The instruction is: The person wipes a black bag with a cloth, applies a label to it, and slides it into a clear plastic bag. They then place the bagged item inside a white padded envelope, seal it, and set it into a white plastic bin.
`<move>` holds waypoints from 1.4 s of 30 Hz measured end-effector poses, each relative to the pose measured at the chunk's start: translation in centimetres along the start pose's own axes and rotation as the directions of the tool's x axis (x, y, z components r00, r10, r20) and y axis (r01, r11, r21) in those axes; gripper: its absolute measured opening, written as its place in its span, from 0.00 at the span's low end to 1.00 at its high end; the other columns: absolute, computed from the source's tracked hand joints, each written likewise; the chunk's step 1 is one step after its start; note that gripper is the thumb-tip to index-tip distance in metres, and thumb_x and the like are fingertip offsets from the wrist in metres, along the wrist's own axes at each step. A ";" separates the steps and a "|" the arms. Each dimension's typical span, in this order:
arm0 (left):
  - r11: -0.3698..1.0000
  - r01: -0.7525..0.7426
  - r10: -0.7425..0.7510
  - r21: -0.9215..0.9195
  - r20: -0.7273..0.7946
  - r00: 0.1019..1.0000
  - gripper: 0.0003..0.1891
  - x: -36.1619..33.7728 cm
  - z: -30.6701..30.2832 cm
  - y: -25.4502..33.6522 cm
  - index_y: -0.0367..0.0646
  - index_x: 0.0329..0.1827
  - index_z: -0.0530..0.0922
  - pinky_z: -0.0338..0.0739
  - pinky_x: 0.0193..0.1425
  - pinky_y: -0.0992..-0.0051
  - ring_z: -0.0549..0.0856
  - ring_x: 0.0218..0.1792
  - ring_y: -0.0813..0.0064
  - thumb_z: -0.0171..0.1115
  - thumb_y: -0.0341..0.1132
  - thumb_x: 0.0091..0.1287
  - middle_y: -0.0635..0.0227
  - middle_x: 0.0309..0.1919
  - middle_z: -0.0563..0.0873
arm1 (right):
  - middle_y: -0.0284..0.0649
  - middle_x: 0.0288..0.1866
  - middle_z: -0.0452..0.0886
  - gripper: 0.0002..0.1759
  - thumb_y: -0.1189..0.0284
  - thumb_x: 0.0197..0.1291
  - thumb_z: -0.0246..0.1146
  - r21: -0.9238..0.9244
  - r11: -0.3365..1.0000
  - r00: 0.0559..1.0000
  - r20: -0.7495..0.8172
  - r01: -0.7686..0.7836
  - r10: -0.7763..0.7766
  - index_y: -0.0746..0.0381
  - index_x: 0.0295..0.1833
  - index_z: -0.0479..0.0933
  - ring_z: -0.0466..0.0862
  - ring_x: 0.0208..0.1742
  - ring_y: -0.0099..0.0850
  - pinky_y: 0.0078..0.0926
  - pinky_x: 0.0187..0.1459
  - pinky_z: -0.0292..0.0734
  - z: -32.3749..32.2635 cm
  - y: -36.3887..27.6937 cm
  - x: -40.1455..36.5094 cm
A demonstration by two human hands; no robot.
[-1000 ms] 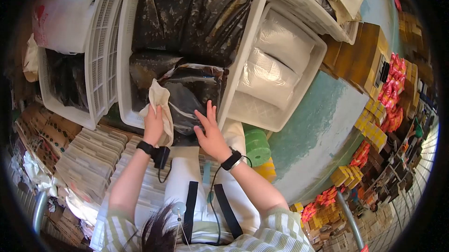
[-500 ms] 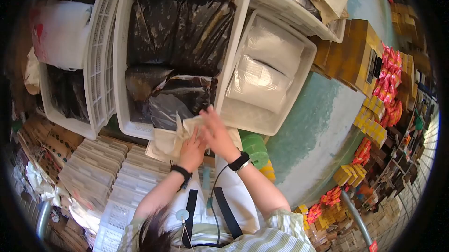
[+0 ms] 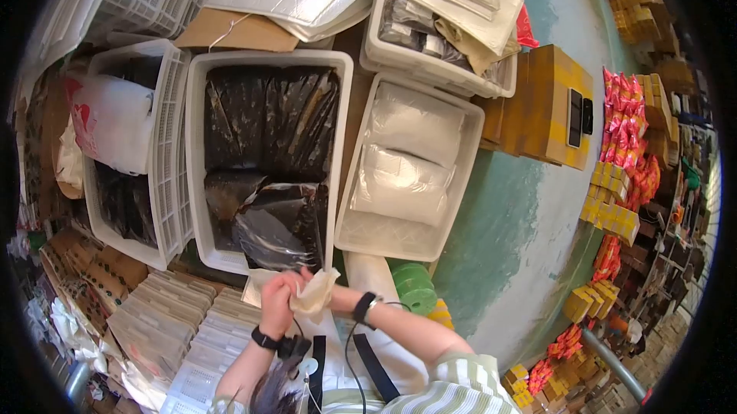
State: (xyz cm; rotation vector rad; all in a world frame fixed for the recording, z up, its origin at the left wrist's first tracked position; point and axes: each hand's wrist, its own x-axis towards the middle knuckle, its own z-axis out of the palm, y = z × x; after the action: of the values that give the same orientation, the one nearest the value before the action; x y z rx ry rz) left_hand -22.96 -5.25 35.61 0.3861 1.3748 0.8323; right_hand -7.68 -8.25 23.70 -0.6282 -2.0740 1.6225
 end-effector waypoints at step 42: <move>0.276 0.160 0.253 0.948 -0.232 0.939 0.44 5.8 -8.6 -9.1 0.41 0.75 0.50 0.52 0.71 0.49 0.51 0.73 0.48 0.61 0.49 0.61 0.57 0.74 0.51 | 0.47 0.48 0.81 0.20 0.63 0.63 0.57 -0.174 0.800 0.767 -0.455 -0.574 0.451 0.63 0.55 0.74 0.80 0.50 0.39 0.34 0.50 0.73 -30.8 6.5 12.9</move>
State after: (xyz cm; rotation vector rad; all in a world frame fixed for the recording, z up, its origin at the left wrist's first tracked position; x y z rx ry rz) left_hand -28.67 -9.08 23.71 1.3104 2.1430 -0.0771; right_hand 0.59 24.72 24.96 -1.6264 -1.9446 1.2687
